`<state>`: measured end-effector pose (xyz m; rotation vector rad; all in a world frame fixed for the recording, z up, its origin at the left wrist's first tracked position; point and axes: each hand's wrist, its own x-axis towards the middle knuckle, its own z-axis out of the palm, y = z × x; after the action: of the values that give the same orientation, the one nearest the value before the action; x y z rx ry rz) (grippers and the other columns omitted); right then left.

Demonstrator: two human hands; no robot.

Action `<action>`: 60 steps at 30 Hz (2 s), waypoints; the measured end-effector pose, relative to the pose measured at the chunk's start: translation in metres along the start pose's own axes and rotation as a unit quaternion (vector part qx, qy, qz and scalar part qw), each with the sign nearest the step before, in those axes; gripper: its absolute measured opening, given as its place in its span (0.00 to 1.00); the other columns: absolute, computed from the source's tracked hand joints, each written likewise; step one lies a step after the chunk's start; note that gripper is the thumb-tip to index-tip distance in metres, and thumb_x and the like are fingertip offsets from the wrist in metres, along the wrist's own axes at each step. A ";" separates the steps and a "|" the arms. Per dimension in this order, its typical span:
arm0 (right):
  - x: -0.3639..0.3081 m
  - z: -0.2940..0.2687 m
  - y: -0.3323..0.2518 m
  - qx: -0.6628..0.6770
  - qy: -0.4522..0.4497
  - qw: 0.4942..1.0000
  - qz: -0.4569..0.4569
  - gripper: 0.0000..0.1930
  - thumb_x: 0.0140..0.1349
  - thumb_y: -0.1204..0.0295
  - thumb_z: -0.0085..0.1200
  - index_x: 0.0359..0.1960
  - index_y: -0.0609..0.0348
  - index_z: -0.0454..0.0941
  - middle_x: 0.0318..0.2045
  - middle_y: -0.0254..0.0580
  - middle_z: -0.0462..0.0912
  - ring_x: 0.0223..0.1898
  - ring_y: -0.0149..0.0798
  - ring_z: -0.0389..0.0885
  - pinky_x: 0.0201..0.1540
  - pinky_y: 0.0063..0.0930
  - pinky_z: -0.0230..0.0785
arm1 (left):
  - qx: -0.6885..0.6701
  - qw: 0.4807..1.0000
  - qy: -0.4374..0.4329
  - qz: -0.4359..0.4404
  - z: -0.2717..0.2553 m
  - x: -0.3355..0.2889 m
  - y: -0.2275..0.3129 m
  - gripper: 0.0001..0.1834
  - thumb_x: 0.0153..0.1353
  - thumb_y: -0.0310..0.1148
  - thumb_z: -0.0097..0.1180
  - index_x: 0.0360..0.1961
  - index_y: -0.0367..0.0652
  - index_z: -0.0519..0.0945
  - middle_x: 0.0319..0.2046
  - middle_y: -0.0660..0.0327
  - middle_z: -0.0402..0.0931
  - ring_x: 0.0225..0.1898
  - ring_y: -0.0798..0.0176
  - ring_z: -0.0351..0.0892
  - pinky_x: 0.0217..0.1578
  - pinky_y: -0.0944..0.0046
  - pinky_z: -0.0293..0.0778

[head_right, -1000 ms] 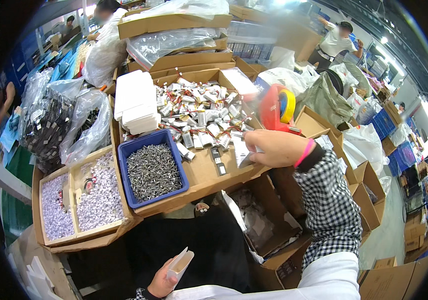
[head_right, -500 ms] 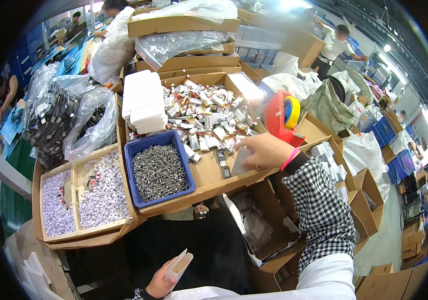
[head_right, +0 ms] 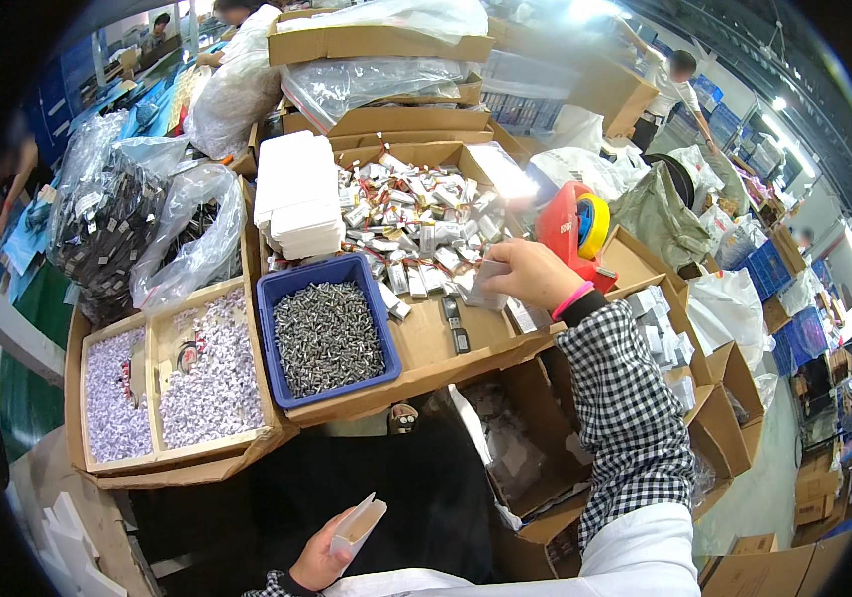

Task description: The person assembles small electronic components by hand. They pick up white rectangular casings, insert small parts from trays, and place the assembled units into a cardboard box. The process is repeated continuously throughout the clip.

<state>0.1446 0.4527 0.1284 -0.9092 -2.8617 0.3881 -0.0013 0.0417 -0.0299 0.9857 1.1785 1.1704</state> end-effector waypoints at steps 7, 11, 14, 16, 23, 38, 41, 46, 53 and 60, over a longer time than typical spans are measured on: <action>0.011 0.018 -0.010 0.026 -0.018 0.999 0.017 0.18 0.50 0.62 0.59 0.38 0.61 0.78 0.35 0.54 0.81 0.40 0.54 0.79 0.45 0.38 0.70 | -0.009 1.000 0.005 -0.005 0.002 0.000 0.000 0.48 0.54 0.67 0.49 0.63 0.39 0.60 0.56 0.51 0.65 0.57 0.57 0.66 0.57 0.63 0.62; 0.017 0.016 -0.013 0.016 -0.053 0.998 0.004 0.17 0.50 0.61 0.59 0.39 0.58 0.78 0.34 0.53 0.81 0.40 0.53 0.79 0.45 0.39 0.70 | -0.004 1.000 0.000 -0.010 0.003 -0.001 0.001 0.47 0.54 0.67 0.49 0.63 0.39 0.60 0.56 0.51 0.66 0.57 0.57 0.66 0.57 0.62 0.62; 0.021 0.012 -0.015 -0.012 -0.059 0.998 -0.013 0.18 0.50 0.61 0.59 0.39 0.58 0.78 0.34 0.52 0.81 0.40 0.52 0.80 0.44 0.40 0.71 | 0.001 1.000 0.002 -0.008 0.003 -0.003 0.001 0.47 0.54 0.67 0.49 0.63 0.40 0.60 0.55 0.51 0.66 0.57 0.57 0.66 0.56 0.62 0.62; 0.023 0.011 -0.016 -0.032 -0.049 0.997 -0.057 0.18 0.50 0.61 0.59 0.39 0.57 0.77 0.33 0.52 0.81 0.40 0.52 0.80 0.44 0.40 0.71 | 0.000 1.000 0.007 -0.009 0.002 -0.003 0.001 0.47 0.54 0.67 0.48 0.63 0.40 0.61 0.55 0.51 0.66 0.57 0.57 0.66 0.56 0.62 0.62; 0.012 0.010 -0.019 -0.024 -0.059 0.996 -0.057 0.20 0.49 0.67 0.60 0.46 0.54 0.74 0.34 0.49 0.79 0.40 0.51 0.78 0.45 0.40 0.71 | 0.001 1.000 0.016 -0.006 0.001 -0.006 -0.001 0.47 0.54 0.67 0.48 0.63 0.40 0.61 0.55 0.52 0.66 0.57 0.57 0.66 0.56 0.62 0.62; 0.014 0.019 -0.052 -0.046 -0.116 0.992 0.015 0.25 0.45 0.64 0.64 0.46 0.62 0.76 0.40 0.55 0.78 0.45 0.52 0.77 0.49 0.37 0.69 | -0.163 0.985 0.032 -0.040 0.003 -0.012 -0.009 0.53 0.51 0.68 0.50 0.63 0.32 0.56 0.57 0.52 0.65 0.56 0.60 0.67 0.57 0.63 0.63; 0.022 0.027 -0.054 -0.085 -0.103 0.991 0.011 0.23 0.43 0.64 0.65 0.41 0.63 0.77 0.34 0.56 0.81 0.40 0.52 0.79 0.46 0.37 0.71 | -0.138 0.989 0.030 -0.051 0.000 -0.015 -0.009 0.54 0.51 0.69 0.51 0.63 0.32 0.55 0.55 0.51 0.67 0.53 0.59 0.69 0.55 0.62 0.65; 0.032 0.031 -0.061 -0.137 -0.121 0.982 0.045 0.21 0.39 0.71 0.60 0.38 0.65 0.76 0.33 0.59 0.81 0.39 0.55 0.80 0.44 0.39 0.72 | -0.114 0.993 0.034 -0.025 -0.004 -0.020 -0.008 0.48 0.57 0.66 0.46 0.60 0.29 0.59 0.54 0.54 0.67 0.55 0.62 0.66 0.55 0.66 0.62; 0.034 0.036 -0.059 -0.177 -0.098 0.978 0.041 0.20 0.44 0.66 0.59 0.39 0.66 0.75 0.35 0.61 0.80 0.40 0.56 0.80 0.45 0.41 0.72 | -0.227 0.973 0.047 -0.016 -0.010 -0.023 -0.007 0.59 0.44 0.71 0.54 0.64 0.34 0.54 0.56 0.52 0.66 0.55 0.59 0.69 0.56 0.60 0.67; 0.012 0.009 -0.085 -0.051 0.028 0.997 0.056 0.16 0.47 0.72 0.60 0.40 0.59 0.78 0.36 0.52 0.82 0.39 0.48 0.82 0.43 0.33 0.74 | -0.316 0.948 0.040 0.005 -0.012 -0.029 0.002 0.59 0.40 0.72 0.57 0.63 0.36 0.57 0.52 0.50 0.69 0.52 0.56 0.73 0.53 0.55 0.72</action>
<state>0.0862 0.3909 0.1430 -1.0843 -2.8094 0.2254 -0.0133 0.0130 -0.0249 0.4556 0.7702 1.4781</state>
